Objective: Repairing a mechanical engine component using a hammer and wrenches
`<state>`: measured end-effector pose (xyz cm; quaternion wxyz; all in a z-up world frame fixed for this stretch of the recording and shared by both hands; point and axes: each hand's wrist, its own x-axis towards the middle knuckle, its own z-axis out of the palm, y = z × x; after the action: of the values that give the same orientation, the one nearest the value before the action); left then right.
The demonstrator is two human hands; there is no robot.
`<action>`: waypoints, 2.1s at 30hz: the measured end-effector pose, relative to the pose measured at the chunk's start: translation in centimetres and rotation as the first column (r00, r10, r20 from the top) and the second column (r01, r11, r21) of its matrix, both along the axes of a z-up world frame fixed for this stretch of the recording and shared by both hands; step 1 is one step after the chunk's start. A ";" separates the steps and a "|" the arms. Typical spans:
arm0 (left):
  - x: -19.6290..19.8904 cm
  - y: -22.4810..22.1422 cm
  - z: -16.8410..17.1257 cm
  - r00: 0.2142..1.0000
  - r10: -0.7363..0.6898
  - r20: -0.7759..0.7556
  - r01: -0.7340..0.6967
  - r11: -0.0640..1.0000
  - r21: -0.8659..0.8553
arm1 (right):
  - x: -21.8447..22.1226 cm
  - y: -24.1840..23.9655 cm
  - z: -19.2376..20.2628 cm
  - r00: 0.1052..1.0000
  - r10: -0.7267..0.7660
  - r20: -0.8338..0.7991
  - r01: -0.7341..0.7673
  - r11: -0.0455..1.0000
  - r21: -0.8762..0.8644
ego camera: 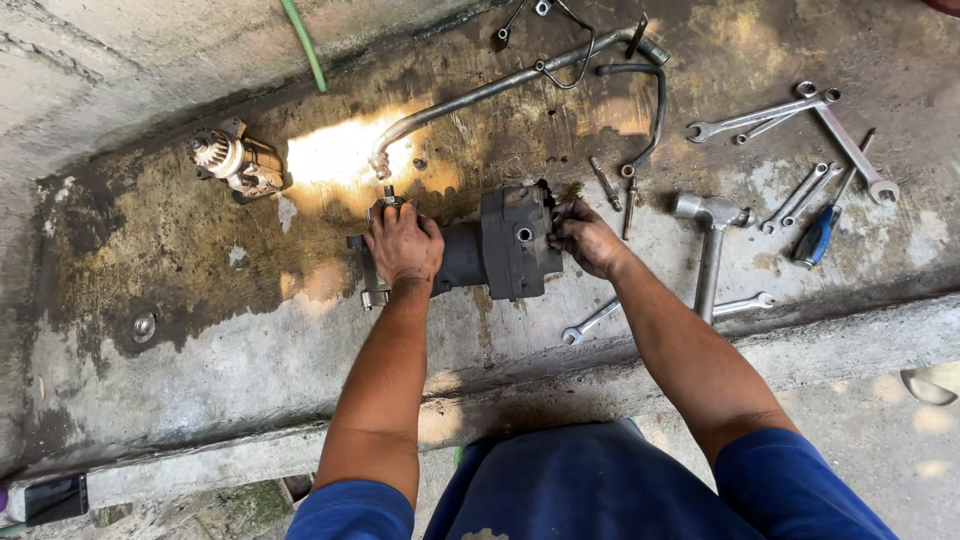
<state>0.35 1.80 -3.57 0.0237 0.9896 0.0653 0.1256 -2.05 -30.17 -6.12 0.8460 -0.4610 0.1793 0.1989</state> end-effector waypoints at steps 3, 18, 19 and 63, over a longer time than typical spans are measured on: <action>0.0 -0.5 1.4 1.000 0.007 -0.023 -0.007 1.000 -0.003 | -0.3 0.0 0.1 0.997 -0.040 0.064 0.041 0.999 -0.017; -8.7 -11.0 12.5 0.941 -0.320 0.108 0.317 0.729 -0.606 | -0.7 -0.1 -4.7 0.981 -0.060 0.184 0.141 0.871 -0.470; -10.0 -12.3 12.9 0.916 -0.398 0.053 0.329 0.667 -0.668 | -1.6 0.0 -2.6 0.964 -0.117 0.237 0.208 0.888 -0.409; -16.3 -11.0 12.3 0.799 -0.485 -0.356 0.059 0.653 -0.755 | 5.8 -8.1 -3.5 0.897 0.440 0.042 0.008 0.079 -0.997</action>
<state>-15.99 -9.21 8.77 0.4043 0.8930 -0.0438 -0.1929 3.77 -38.28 -9.65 0.3000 -0.9500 0.0469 0.0733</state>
